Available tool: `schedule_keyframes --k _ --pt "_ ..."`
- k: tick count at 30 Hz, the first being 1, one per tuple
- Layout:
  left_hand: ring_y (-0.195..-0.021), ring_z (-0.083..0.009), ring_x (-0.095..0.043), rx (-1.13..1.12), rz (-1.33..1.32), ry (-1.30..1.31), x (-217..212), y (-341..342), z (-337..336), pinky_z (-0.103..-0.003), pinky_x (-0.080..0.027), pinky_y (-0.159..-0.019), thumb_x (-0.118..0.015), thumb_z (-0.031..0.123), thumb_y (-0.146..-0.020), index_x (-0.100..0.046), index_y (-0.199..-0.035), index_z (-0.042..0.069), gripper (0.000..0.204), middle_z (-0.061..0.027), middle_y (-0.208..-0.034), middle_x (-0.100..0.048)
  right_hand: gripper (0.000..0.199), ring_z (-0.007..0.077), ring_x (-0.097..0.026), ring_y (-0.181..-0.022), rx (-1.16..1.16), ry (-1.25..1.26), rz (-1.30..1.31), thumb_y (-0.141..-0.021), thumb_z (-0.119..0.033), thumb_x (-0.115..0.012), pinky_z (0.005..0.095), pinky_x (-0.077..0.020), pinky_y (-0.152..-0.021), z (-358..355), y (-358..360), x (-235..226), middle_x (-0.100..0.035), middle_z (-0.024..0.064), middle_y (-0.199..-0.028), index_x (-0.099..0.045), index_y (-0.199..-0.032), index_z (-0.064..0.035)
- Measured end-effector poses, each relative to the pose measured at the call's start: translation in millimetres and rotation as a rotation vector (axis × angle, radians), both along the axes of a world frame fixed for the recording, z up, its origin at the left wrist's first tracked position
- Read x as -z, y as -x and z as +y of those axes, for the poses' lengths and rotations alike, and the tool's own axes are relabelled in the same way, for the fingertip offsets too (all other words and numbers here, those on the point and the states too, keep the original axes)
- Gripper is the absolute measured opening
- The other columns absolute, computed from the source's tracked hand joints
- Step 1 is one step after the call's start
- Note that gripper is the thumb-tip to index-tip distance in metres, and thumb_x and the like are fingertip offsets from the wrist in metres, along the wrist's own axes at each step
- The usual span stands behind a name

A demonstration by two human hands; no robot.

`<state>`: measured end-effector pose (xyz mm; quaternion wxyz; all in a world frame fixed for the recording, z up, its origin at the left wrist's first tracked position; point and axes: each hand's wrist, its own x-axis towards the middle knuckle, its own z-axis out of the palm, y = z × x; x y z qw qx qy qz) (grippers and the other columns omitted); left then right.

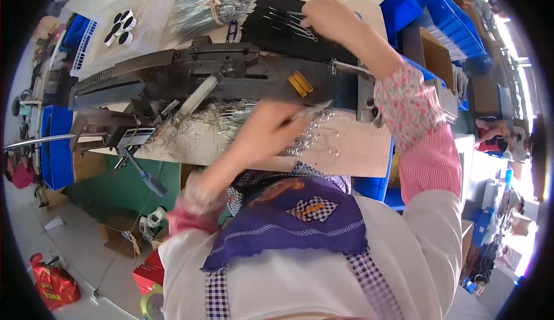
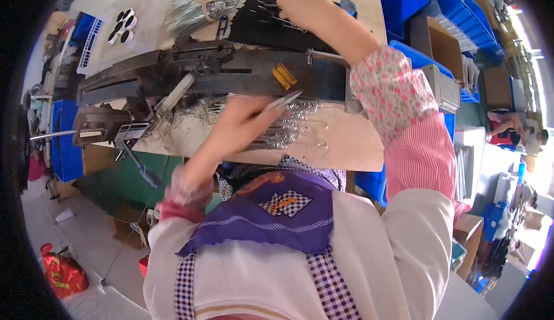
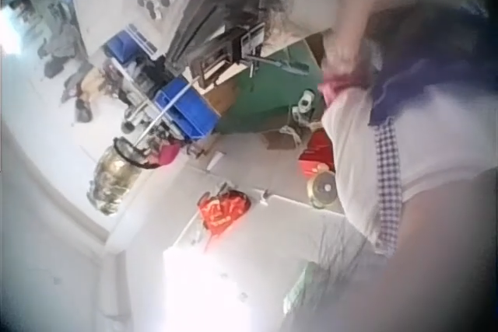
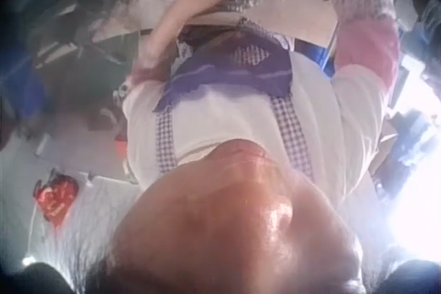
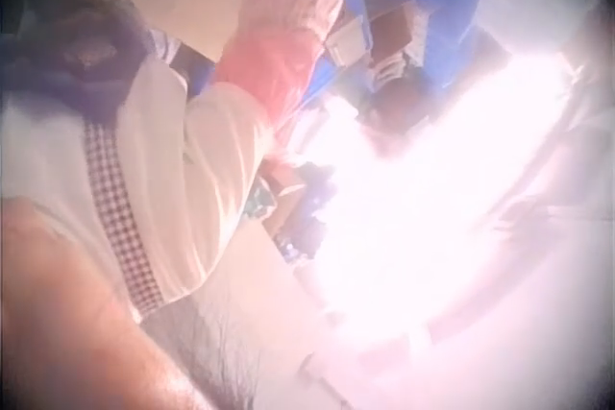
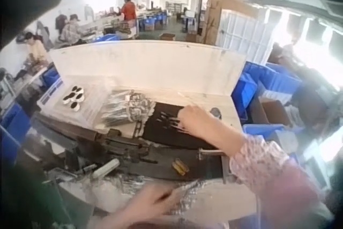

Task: Assembling industrial wire brushes by inserting wire bristles into metal sleeves and using a machine to crimp or secure them.

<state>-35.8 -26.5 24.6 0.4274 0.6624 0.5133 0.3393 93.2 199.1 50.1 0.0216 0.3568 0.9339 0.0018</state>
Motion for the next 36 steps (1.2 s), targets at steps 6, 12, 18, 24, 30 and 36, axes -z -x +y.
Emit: schedule_keyframes --k 6,12,18,24,30,36 --pt "-0.062 -0.0333 -0.062 -0.051 -0.189 0.128 29.7 -12.7 76.7 -0.038 -0.047 -0.057 -0.061 0.023 -0.081 -0.069 -0.070 0.001 0.026 -0.0198 -0.065 -0.062 0.024 0.0336 -0.061 -0.084 -0.295 0.174 0.462 -0.079 -0.024 -0.068 0.0404 -0.0491 -0.072 -69.0 -58.4 -24.8 -0.063 0.0137 -0.083 -0.066 -0.090 -0.0031" --pt "-0.066 -0.0261 -0.065 -0.210 0.799 -0.647 -11.4 12.9 52.7 -0.037 -0.053 -0.059 -0.065 0.014 -0.076 -0.069 -0.078 0.008 0.007 -0.0080 -0.074 -0.065 0.015 0.0290 -0.061 -0.079 -0.487 0.066 0.552 -0.078 -0.015 -0.069 0.0367 -0.0501 -0.070 -84.5 -39.1 -9.3 -0.062 0.0109 -0.078 -0.066 -0.090 -0.0062" --pt "-0.064 -0.0194 -0.062 -0.474 0.575 -0.918 -20.2 37.6 13.6 -0.027 -0.050 -0.052 -0.059 0.004 -0.084 -0.066 -0.102 0.006 0.020 -0.0077 -0.086 -0.065 0.018 0.0319 -0.064 -0.080 -0.403 0.229 0.865 -0.082 -0.016 -0.068 0.0366 -0.0517 -0.071 -86.8 -6.0 1.8 -0.068 0.0122 -0.088 -0.068 -0.095 -0.0039" --pt "-0.042 -0.0080 -0.044 -0.522 -1.036 0.431 30.2 30.9 -30.3 -0.020 -0.032 -0.037 -0.042 0.026 -0.101 -0.060 -0.104 -0.006 0.036 -0.0081 -0.077 -0.061 0.021 0.0300 -0.065 -0.077 -0.366 0.257 0.814 -0.082 -0.019 -0.070 0.0344 -0.0515 -0.070 -75.5 17.3 15.6 -0.068 0.0131 -0.084 -0.069 -0.094 -0.0021" --pt "-0.038 -0.0113 -0.042 0.028 -2.097 0.584 -41.0 47.6 -8.9 -0.024 -0.031 -0.032 -0.046 0.033 -0.097 -0.054 -0.106 -0.008 0.043 -0.0096 -0.069 -0.056 0.018 0.0271 -0.065 -0.072 -0.288 0.362 0.774 -0.082 -0.016 -0.070 0.0321 -0.0509 -0.067 -73.9 12.6 15.8 -0.068 0.0125 -0.082 -0.069 -0.092 -0.0012" --pt "-0.041 -0.0143 -0.050 -0.458 -0.448 0.392 -5.6 2.4 -17.2 -0.024 -0.036 -0.038 -0.056 0.017 -0.091 -0.048 -0.112 -0.002 0.029 -0.0100 -0.070 -0.064 0.017 0.0336 -0.064 -0.080 -0.293 0.357 0.748 -0.081 -0.017 -0.067 0.0373 -0.0510 -0.073 -81.7 22.2 10.5 -0.067 0.0152 -0.083 -0.070 -0.090 -0.0030"
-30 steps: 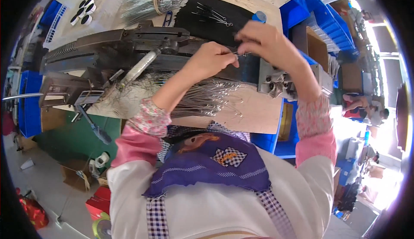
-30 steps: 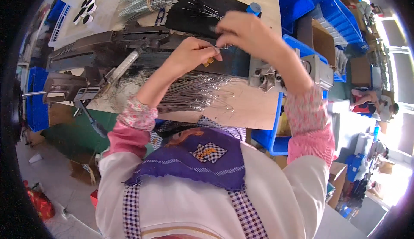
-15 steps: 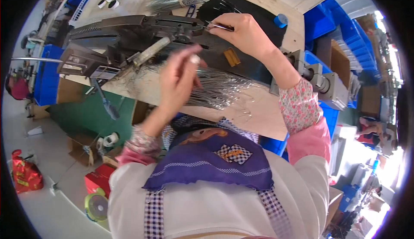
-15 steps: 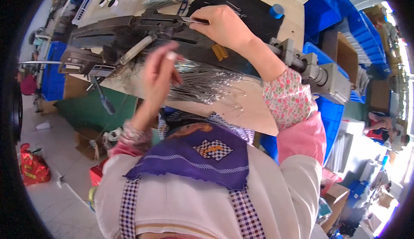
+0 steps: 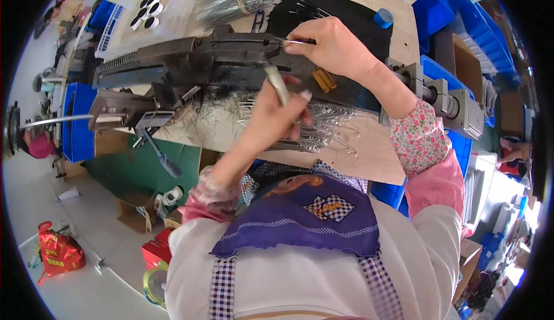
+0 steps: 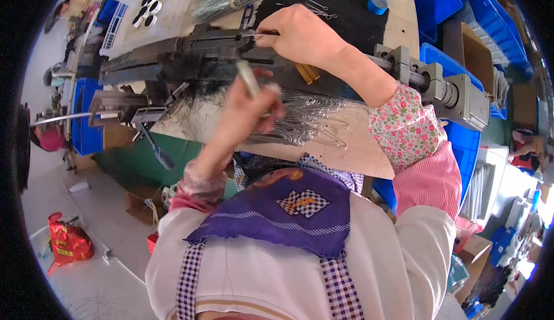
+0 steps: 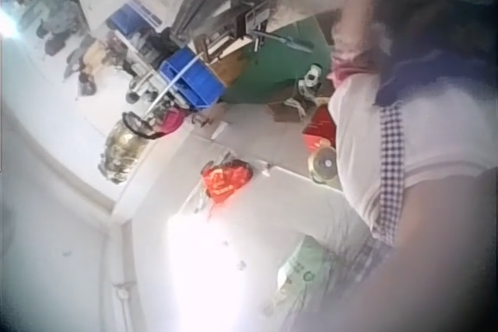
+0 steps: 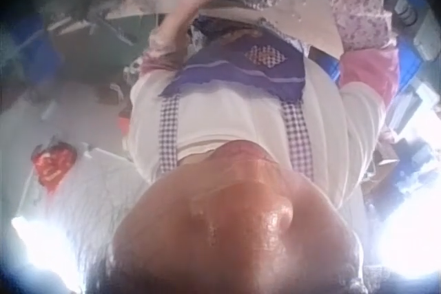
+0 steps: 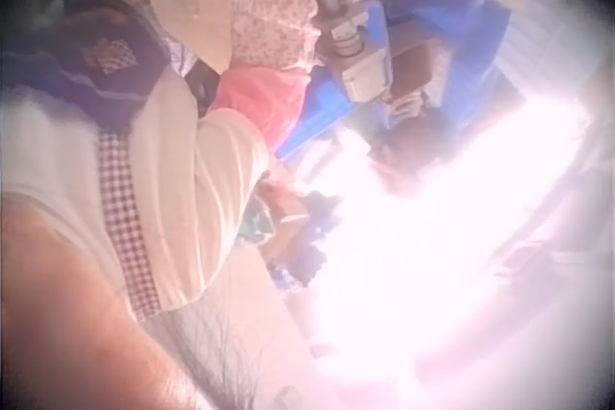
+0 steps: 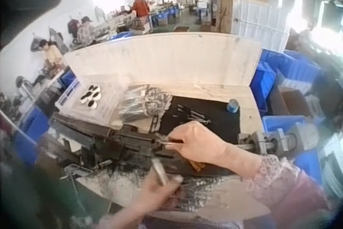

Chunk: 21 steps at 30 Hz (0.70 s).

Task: Assembling industrial wire brushes by inserting wire bristles into metal sleeves and using a machine to crimp or secure them.

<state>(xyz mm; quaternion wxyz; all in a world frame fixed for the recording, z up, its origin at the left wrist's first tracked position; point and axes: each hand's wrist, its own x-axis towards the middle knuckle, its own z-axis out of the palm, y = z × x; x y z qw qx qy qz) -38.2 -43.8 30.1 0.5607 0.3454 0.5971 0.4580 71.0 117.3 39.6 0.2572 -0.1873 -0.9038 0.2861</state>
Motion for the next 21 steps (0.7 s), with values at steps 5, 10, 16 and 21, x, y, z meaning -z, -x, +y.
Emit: schedule_keyframes --k 5,10,16,21 --pt "-0.047 -0.0111 -0.053 -0.078 0.507 -0.388 50.2 20.3 -6.6 -0.023 -0.040 -0.043 -0.063 0.021 -0.089 -0.055 -0.100 0.000 0.025 -0.0052 -0.064 -0.061 0.018 0.0321 -0.063 -0.080 0.033 -0.245 0.034 -0.080 -0.022 -0.069 0.0386 -0.0510 -0.071 -1.6 -5.4 -1.9 -0.062 0.0114 -0.085 -0.068 -0.088 -0.0064" --pt "-0.045 -0.0059 -0.046 -0.481 0.120 -0.009 85.0 118.4 -61.0 -0.022 -0.033 -0.040 -0.051 0.049 -0.094 -0.065 -0.083 0.005 0.047 0.0003 -0.055 -0.053 0.019 0.0346 -0.061 -0.076 0.092 -0.223 -0.103 -0.085 -0.014 -0.064 0.0410 -0.0504 -0.065 -61.1 -40.9 9.2 -0.056 0.0142 -0.093 -0.060 -0.100 -0.0032" --pt "-0.041 -0.0075 -0.040 -0.679 -0.153 -0.043 76.1 150.4 -53.6 -0.023 -0.024 -0.037 -0.052 0.042 -0.096 -0.065 -0.097 -0.001 0.045 -0.0006 -0.060 -0.053 0.029 0.0388 -0.063 -0.081 0.520 -0.223 -0.417 -0.092 -0.028 -0.058 0.0445 -0.0533 -0.064 -22.6 -36.4 83.8 -0.054 0.0192 -0.097 -0.047 -0.097 -0.0021" --pt "-0.044 -0.0057 -0.033 -0.837 -0.265 -0.286 98.9 137.3 -57.2 -0.022 -0.022 -0.038 -0.053 0.026 -0.098 -0.059 -0.091 0.003 0.025 0.0027 -0.062 -0.043 0.026 0.0368 -0.062 -0.082 0.248 -0.152 -0.367 -0.092 -0.027 -0.058 0.0459 -0.0504 -0.067 -47.8 -71.1 53.5 -0.058 0.0173 -0.084 -0.050 -0.092 -0.0022"
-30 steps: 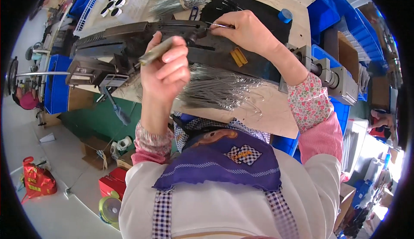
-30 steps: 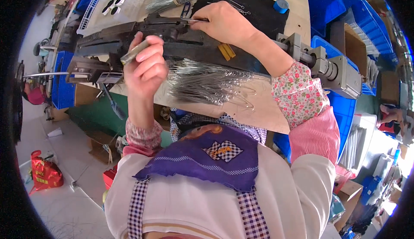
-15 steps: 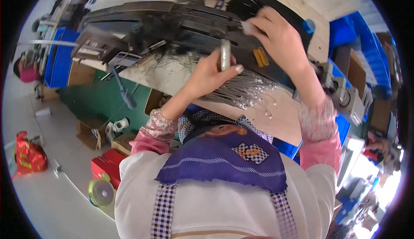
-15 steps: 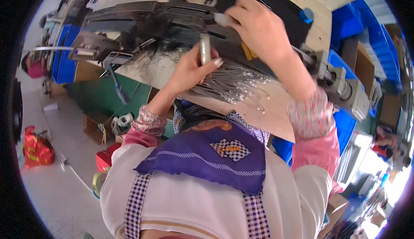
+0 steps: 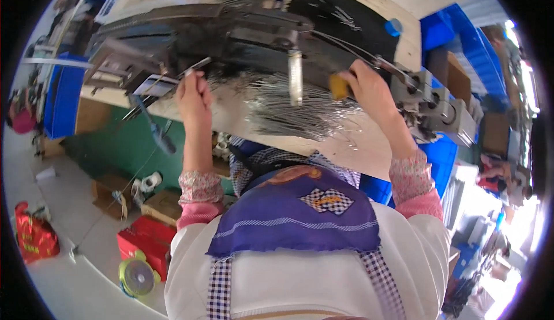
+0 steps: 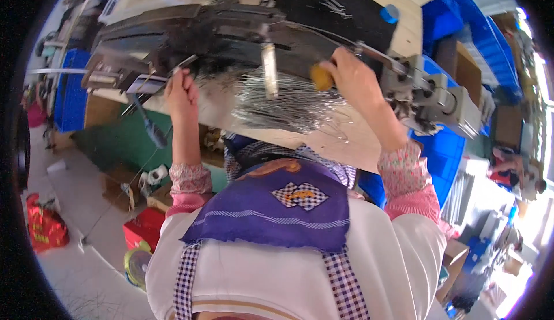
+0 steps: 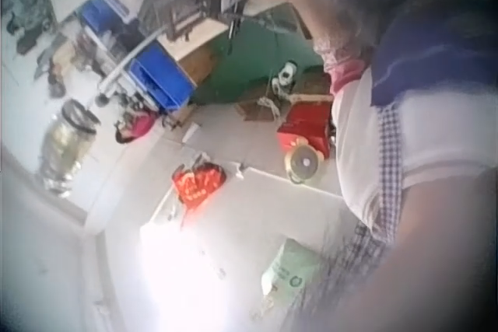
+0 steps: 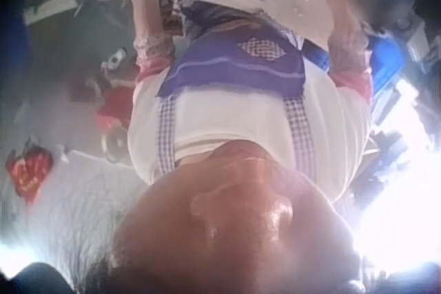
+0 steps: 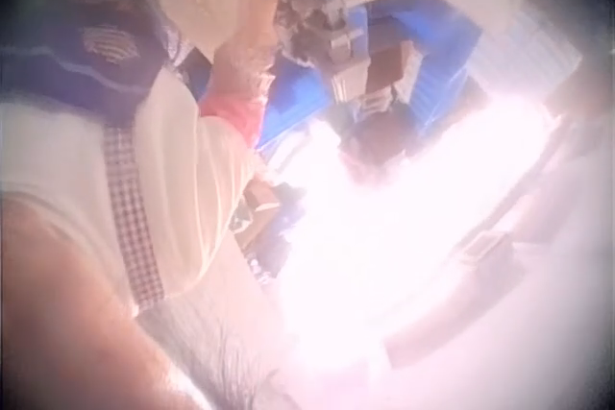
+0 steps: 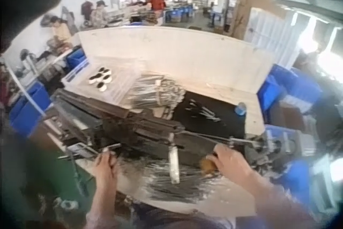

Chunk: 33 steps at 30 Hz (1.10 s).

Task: Assembling industrial wire brushes by inserting wire bristles into metal sleeves and using a machine to crimp or secure them.

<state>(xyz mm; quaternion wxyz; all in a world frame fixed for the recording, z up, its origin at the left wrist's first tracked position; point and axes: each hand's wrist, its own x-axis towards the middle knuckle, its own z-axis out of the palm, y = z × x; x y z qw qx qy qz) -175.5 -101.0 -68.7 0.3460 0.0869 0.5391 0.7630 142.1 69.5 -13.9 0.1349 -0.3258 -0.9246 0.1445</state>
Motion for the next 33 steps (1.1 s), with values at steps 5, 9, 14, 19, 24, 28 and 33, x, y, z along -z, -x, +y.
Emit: schedule_keyframes --k 5,9,14,19,24,28,33 --pt "-0.049 -0.0035 -0.030 0.089 0.279 -0.263 -69.9 -104.5 31.5 -0.019 -0.022 -0.040 -0.047 0.024 -0.102 -0.054 -0.090 0.004 0.024 0.0028 -0.065 -0.040 0.022 0.0366 -0.064 -0.070 0.176 0.213 0.055 -0.092 -0.025 -0.059 0.0460 -0.0500 -0.061 -32.8 -30.4 -43.6 -0.061 0.0170 -0.069 -0.052 -0.091 -0.0040" --pt "-0.042 -0.0044 -0.033 0.512 0.119 -0.427 -106.4 -133.4 62.0 -0.020 -0.025 -0.036 -0.046 0.030 -0.102 -0.052 -0.089 0.004 0.029 0.0042 -0.059 -0.037 0.033 0.0370 -0.064 -0.065 0.108 0.182 -0.116 -0.090 -0.034 -0.062 0.0457 -0.0513 -0.057 -54.1 -35.4 -24.1 -0.062 0.0173 -0.068 -0.053 -0.093 -0.0025" --pt "-0.039 -0.0041 -0.030 0.961 -0.155 -0.247 -113.4 -156.5 85.4 -0.020 -0.022 -0.036 -0.049 0.030 -0.100 -0.054 -0.087 0.005 0.029 0.0066 -0.056 -0.034 0.036 0.0345 -0.066 -0.070 0.051 0.139 0.058 -0.087 -0.037 -0.063 0.0450 -0.0528 -0.058 -73.2 -4.5 24.0 -0.063 0.0187 -0.079 -0.055 -0.091 -0.0017" --pt "-0.039 -0.0031 -0.031 1.047 -0.338 -0.028 -87.2 -187.0 119.1 -0.020 -0.022 -0.036 -0.051 0.029 -0.100 -0.054 -0.084 0.007 0.027 0.0072 -0.057 -0.038 0.018 0.0356 -0.064 -0.071 0.059 0.150 0.092 -0.085 -0.017 -0.060 0.0447 -0.0523 -0.059 -71.4 -23.6 39.2 -0.063 0.0155 -0.086 -0.053 -0.094 -0.0027" --pt "-0.040 -0.0038 -0.032 0.912 -0.332 -0.022 -76.5 -180.0 120.2 -0.021 -0.023 -0.037 -0.051 0.030 -0.100 -0.054 -0.085 0.008 0.026 0.0071 -0.058 -0.038 0.012 0.0355 -0.063 -0.070 0.146 0.219 0.122 -0.089 -0.013 -0.061 0.0420 -0.0485 -0.059 -78.0 -79.2 4.8 -0.063 0.0162 -0.077 -0.057 -0.096 -0.0042" --pt "-0.041 -0.0052 -0.033 0.733 -0.235 -0.047 -74.4 -177.5 109.7 -0.022 -0.024 -0.036 -0.050 0.029 -0.100 -0.053 -0.084 0.007 0.027 0.0055 -0.059 -0.039 0.018 0.0324 -0.064 -0.072 0.102 0.299 0.140 -0.080 -0.001 -0.062 0.0405 -0.0507 -0.063 -70.1 -94.5 -52.3 -0.062 0.0138 -0.077 -0.060 -0.097 -0.0047" --pt "-0.041 -0.0057 -0.032 0.585 -0.090 -0.108 -66.9 -173.6 110.4 -0.023 -0.023 -0.038 -0.049 0.026 -0.101 -0.055 -0.088 0.007 0.024 0.0039 -0.058 -0.040 0.030 0.0363 -0.063 -0.089 0.123 -0.153 0.290 -0.079 0.005 -0.053 0.0422 -0.0509 -0.074 9.2 -39.2 -111.8 -0.065 0.0150 -0.093 -0.060 -0.106 -0.0075"
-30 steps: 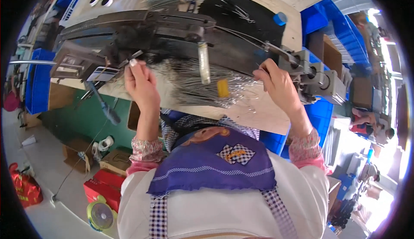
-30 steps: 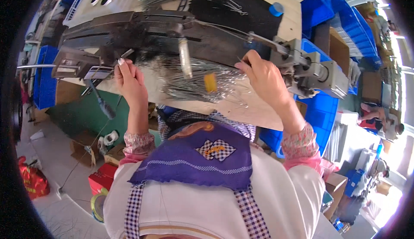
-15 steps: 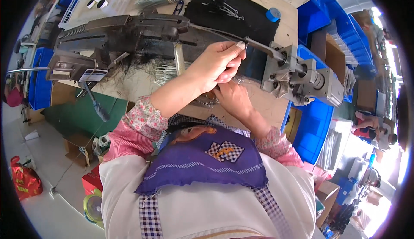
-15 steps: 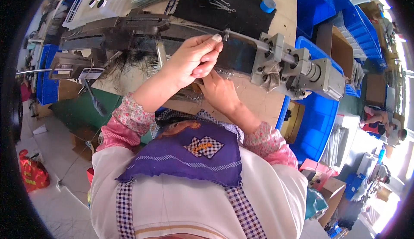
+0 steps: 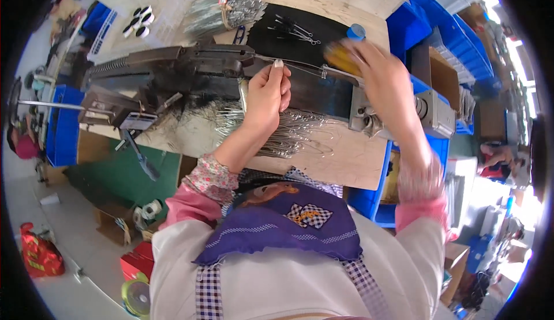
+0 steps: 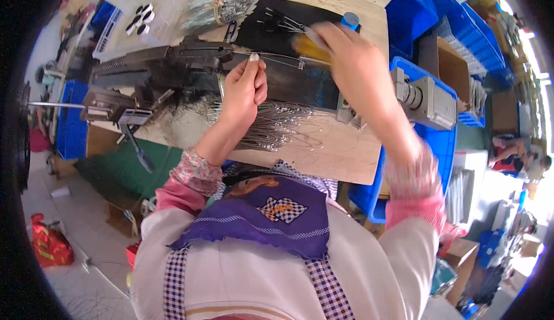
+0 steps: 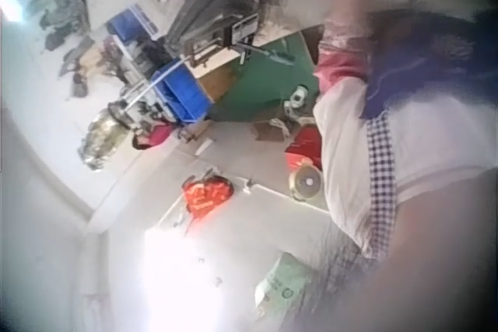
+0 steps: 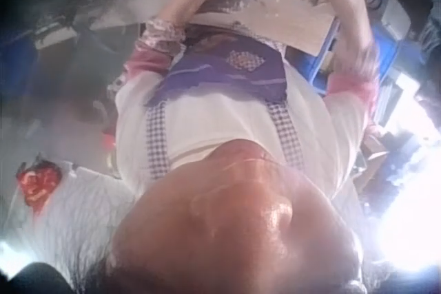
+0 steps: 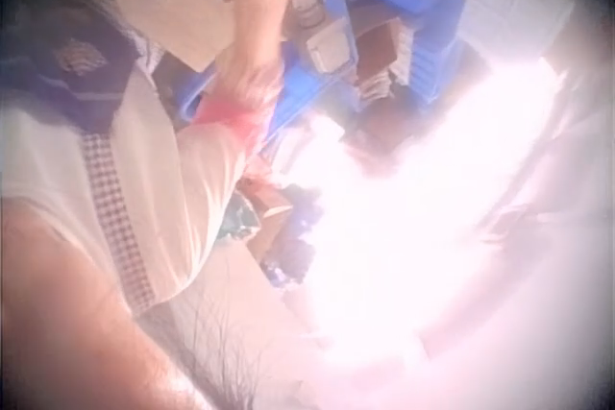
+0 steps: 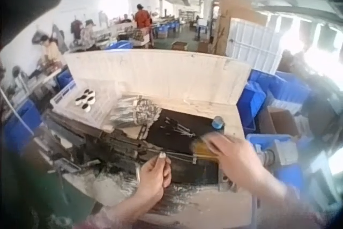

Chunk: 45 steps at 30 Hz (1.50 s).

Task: Assembling industrial wire brushes by inserting wire bristles into metal sleeves and using a machine to crimp or secure them.

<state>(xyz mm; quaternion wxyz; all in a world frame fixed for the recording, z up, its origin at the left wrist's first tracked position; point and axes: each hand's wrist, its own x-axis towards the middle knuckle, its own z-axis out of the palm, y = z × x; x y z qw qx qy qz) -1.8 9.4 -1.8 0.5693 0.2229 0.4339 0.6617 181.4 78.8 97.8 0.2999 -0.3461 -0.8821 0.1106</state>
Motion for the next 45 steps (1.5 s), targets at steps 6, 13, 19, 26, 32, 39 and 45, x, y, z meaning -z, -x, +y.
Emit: schedule_keyframes --k 6,13,19,26,32,39,45 --pt "-0.041 -0.0058 -0.032 0.028 -0.076 0.029 -5.8 1.7 -2.5 -0.022 -0.023 -0.039 -0.051 0.025 -0.099 -0.056 -0.086 0.007 0.023 0.0038 -0.055 -0.039 0.027 0.0205 -0.066 -0.069 -0.355 0.656 -0.194 -0.083 -0.006 -0.057 0.0324 -0.0532 -0.064 50.2 82.5 34.6 -0.066 0.0129 -0.078 -0.064 -0.108 0.0031" --pt "-0.039 -0.0079 -0.037 0.034 -0.133 0.010 2.7 0.4 -0.1 -0.023 -0.029 -0.036 -0.051 0.032 -0.099 -0.057 -0.085 0.005 0.031 0.0009 -0.056 -0.047 0.028 0.0154 -0.065 -0.068 -0.333 0.962 0.022 -0.089 -0.008 -0.060 0.0269 -0.0542 -0.062 59.2 65.3 24.7 -0.067 0.0117 -0.082 -0.061 -0.112 0.0083" --pt "-0.124 -0.0211 -0.050 0.174 -0.158 -0.168 -2.9 -10.6 5.5 -0.039 -0.039 -0.106 -0.025 0.058 -0.099 -0.040 -0.130 -0.005 0.072 -0.0173 -0.130 -0.052 0.032 0.0155 -0.065 -0.072 -0.377 1.062 -0.169 -0.091 -0.015 -0.059 0.0271 -0.0538 -0.068 72.0 74.6 15.6 -0.067 0.0105 -0.086 -0.060 -0.119 0.0018" --pt "-0.136 -0.0343 -0.032 0.100 -0.884 -0.065 -27.2 13.6 2.5 -0.044 -0.028 -0.113 -0.037 0.064 -0.093 -0.034 -0.130 -0.011 0.083 -0.0231 -0.137 -0.039 0.031 0.0338 -0.055 -0.099 -0.185 -0.282 -0.405 -0.085 -0.020 -0.061 0.0415 -0.0451 -0.089 61.7 41.5 10.3 -0.058 0.0171 -0.112 -0.066 -0.114 -0.0104" --pt "-0.133 -0.0327 -0.038 0.385 -1.209 -0.512 4.6 18.5 -1.1 -0.043 -0.027 -0.114 -0.033 0.059 -0.097 -0.039 -0.131 -0.008 0.076 -0.0210 -0.137 -0.043 0.026 0.0269 -0.060 -0.081 -0.205 0.026 -0.064 -0.074 -0.007 -0.068 0.0408 -0.0459 -0.084 13.1 68.4 25.3 -0.064 0.0108 -0.092 -0.069 -0.099 -0.0076" --pt "-0.128 -0.0240 -0.043 0.045 -0.714 -0.191 -23.5 9.8 -12.6 -0.039 -0.029 -0.112 -0.032 0.056 -0.098 -0.043 -0.127 -0.003 0.067 -0.0141 -0.133 -0.048 0.014 0.0226 -0.061 -0.073 -0.236 0.244 -0.059 -0.076 -0.013 -0.069 0.0341 -0.0412 -0.076 33.7 73.1 27.3 -0.062 0.0050 -0.075 -0.072 -0.089 -0.0073" --pt "-0.122 -0.0219 -0.048 0.070 -0.668 -0.175 -24.6 18.0 -10.9 -0.038 -0.033 -0.109 -0.034 0.055 -0.099 -0.048 -0.122 -0.001 0.062 -0.0121 -0.126 -0.053 0.014 0.0221 -0.060 -0.075 -0.298 0.050 -0.167 -0.076 -0.012 -0.067 0.0365 -0.0391 -0.077 35.6 71.7 19.9 -0.057 0.0032 -0.072 -0.072 -0.090 -0.0106"
